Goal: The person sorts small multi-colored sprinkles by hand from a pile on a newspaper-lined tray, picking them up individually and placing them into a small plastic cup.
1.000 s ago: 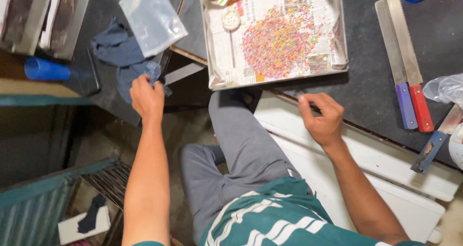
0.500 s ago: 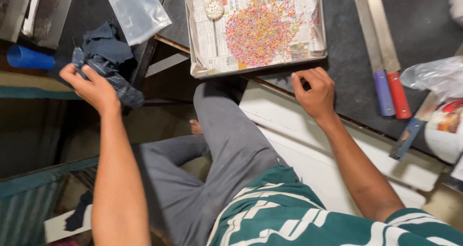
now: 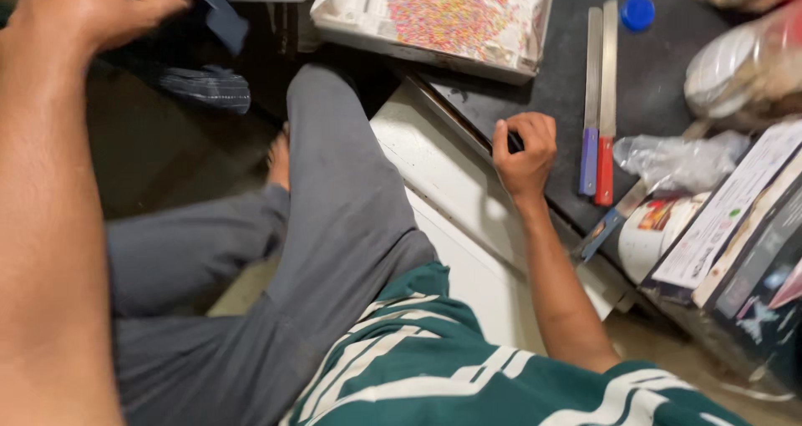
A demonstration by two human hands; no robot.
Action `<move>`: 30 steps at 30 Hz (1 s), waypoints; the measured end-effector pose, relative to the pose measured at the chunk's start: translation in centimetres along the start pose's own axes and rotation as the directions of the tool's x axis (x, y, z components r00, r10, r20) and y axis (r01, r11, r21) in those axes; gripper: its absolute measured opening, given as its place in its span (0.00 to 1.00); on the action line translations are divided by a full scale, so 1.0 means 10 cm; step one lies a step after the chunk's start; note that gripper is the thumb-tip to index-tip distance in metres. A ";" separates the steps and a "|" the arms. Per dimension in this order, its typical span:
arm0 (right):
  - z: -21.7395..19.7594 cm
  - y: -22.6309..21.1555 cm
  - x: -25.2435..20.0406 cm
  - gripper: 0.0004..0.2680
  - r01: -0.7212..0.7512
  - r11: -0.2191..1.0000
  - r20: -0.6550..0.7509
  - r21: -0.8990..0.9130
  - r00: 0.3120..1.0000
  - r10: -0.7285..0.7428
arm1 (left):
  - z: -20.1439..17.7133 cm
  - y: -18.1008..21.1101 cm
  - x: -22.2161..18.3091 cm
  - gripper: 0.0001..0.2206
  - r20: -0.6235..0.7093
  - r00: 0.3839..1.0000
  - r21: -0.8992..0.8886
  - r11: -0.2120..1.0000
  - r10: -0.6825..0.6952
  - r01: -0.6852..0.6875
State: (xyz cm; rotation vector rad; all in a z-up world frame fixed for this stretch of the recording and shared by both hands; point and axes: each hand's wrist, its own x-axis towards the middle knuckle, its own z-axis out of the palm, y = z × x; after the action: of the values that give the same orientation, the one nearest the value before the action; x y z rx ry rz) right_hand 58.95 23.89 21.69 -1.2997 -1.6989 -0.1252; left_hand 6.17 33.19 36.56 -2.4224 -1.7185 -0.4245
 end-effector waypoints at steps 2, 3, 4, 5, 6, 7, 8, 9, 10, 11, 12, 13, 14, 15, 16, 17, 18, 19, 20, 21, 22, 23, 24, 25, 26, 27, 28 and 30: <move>0.04 0.03 0.08 0.05 0.039 0.999 -0.019 -0.009 0.999 -0.040 | 0.03 0.17 -0.13 0.19 0.364 0.917 -0.155 0.960 -0.165 0.234; 0.03 0.01 0.01 0.05 0.043 0.999 -0.009 -0.007 0.999 -0.043 | 0.09 0.32 -0.24 0.19 0.520 0.821 -0.090 0.941 -0.234 0.325; 0.02 -0.01 -0.06 0.05 0.066 0.998 -0.002 -0.023 0.998 -0.066 | 0.14 0.48 -0.32 0.20 0.658 0.694 -0.016 0.915 -0.293 0.402; 0.04 0.01 -0.05 0.06 0.097 0.994 -0.004 -0.040 0.995 -0.097 | 0.24 0.70 -0.44 0.22 0.679 0.727 -0.098 0.968 -0.105 0.231; 0.04 0.03 -0.03 0.06 0.128 0.990 -0.006 -0.056 0.992 -0.129 | 0.31 0.92 -0.55 0.24 0.680 0.728 -0.184 0.981 0.087 0.054; 0.05 0.03 -0.04 0.06 0.129 0.990 -0.005 -0.049 0.992 -0.130 | 0.33 1.13 -0.73 0.25 0.714 0.693 -0.182 0.982 0.099 0.048; 0.05 0.04 -0.04 0.06 0.130 0.991 -0.003 -0.042 0.991 -0.130 | 0.38 1.40 -0.92 0.27 0.746 0.657 -0.182 0.982 0.111 0.042; 0.05 0.04 -0.04 0.06 0.119 0.992 -0.011 -0.042 0.993 -0.120 | 0.36 1.58 -1.10 0.26 0.804 0.595 -0.105 0.988 0.017 0.114; 0.06 0.04 -0.04 0.06 0.111 0.993 -0.002 -0.034 0.994 -0.111 | 0.31 1.67 -1.25 0.25 0.850 0.521 -0.023 0.983 -0.075 0.179; 0.06 0.04 -0.05 0.06 0.097 0.995 0.001 -0.032 0.995 -0.097 | 0.25 1.69 -1.33 0.25 0.837 0.542 -0.052 0.978 -0.067 0.201; 0.07 0.03 -0.06 0.06 0.083 0.996 0.004 -0.030 0.997 -0.083 | 0.22 1.68 -1.43 0.25 0.824 0.564 -0.080 0.972 -0.060 0.221; 0.07 0.04 -0.05 0.06 0.102 0.994 0.003 -0.043 0.995 -0.102 | 0.23 1.66 -1.50 0.25 0.806 0.590 -0.114 0.966 -0.047 0.232; 0.08 0.05 -0.05 0.06 0.121 0.991 0.003 -0.055 0.993 -0.121 | 0.26 1.62 -1.56 0.26 0.801 0.597 -0.114 0.968 -0.043 0.223; 0.08 0.06 -0.06 0.07 0.139 0.988 0.004 -0.071 0.990 -0.139 | 0.31 1.57 -1.61 0.27 0.798 0.602 -0.117 0.970 -0.035 0.211; 0.08 0.07 -0.07 0.07 0.150 0.985 0.008 -0.083 0.989 -0.149 | 0.37 1.54 -1.66 0.28 0.795 0.607 -0.119 0.972 -0.027 0.200; 0.08 0.07 -0.07 0.07 0.161 0.982 0.012 -0.094 0.987 -0.161 | 0.43 1.53 -1.70 0.28 0.789 0.615 -0.153 0.968 -0.001 0.198; 0.08 0.08 -0.07 0.07 0.173 0.979 0.017 -0.105 0.985 -0.172 | 0.48 1.53 -1.75 0.28 0.782 0.623 -0.186 0.963 0.024 0.195; 0.09 0.08 -0.08 0.07 0.173 0.979 0.019 -0.107 0.985 -0.172 | 0.51 1.53 -1.79 0.27 0.776 0.628 -0.215 0.958 0.050 0.189; 0.09 0.09 -0.06 0.08 0.173 0.979 0.022 -0.108 0.985 -0.172 | 0.55 1.55 -1.80 0.24 0.748 0.660 -0.257 0.948 0.071 0.189; 0.09 0.09 -0.08 0.08 0.167 0.980 0.024 -0.112 0.986 -0.165 | 0.58 1.59 -1.78 0.21 0.720 0.688 -0.297 0.937 0.095 0.182; 0.10 0.10 -0.08 0.08 0.174 0.978 0.033 -0.118 0.985 -0.171 | 0.59 1.64 -1.77 0.18 0.690 0.714 -0.336 0.926 0.116 0.174; 0.09 0.11 -0.08 0.07 0.176 0.976 0.039 -0.127 0.984 -0.173 | 0.58 1.67 -1.73 0.19 0.613 0.777 -0.403 0.902 0.140 0.156; 0.09 0.11 -0.07 0.07 0.179 0.974 0.045 -0.136 0.984 -0.175 | 0.55 1.70 -1.68 0.19 0.530 0.833 -0.468 0.874 0.158 0.132; 0.08 0.12 -0.06 0.07 0.190 0.967 0.084 -0.168 0.980 -0.178 | 0.50 1.75 -1.62 0.20 0.445 0.878 -0.529 0.842 0.176 0.100; 0.07 0.13 -0.05 0.07 0.198 0.961 0.122 -0.191 0.977 -0.177 | 0.45 1.81 -1.58 0.19 0.428 0.885 -0.567 0.817 0.182 0.106; 0.07 0.13 -0.08 0.07 0.199 0.957 0.160 -0.212 0.973 -0.167 | 0.37 1.85 -1.54 0.18 0.414 0.890 -0.602 0.791 0.192 0.110; 0.08 0.14 -0.10 0.07 0.180 0.965 0.203 -0.193 0.969 -0.140 | 0.30 1.87 -1.48 0.18 0.401 0.894 -0.635 0.764 0.201 0.114; 0.07 0.16 -0.26 0.07 0.113 0.989 0.343 -0.095 0.936 -0.074 | 0.19 1.88 -1.40 0.17 0.387 0.906 -0.707 0.685 0.170 0.173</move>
State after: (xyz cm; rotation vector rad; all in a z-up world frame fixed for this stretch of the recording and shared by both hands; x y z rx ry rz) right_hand 59.73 23.18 18.79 -1.3831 -2.0749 -0.0556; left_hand 19.82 14.78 31.35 -3.2925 -1.9920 -0.7555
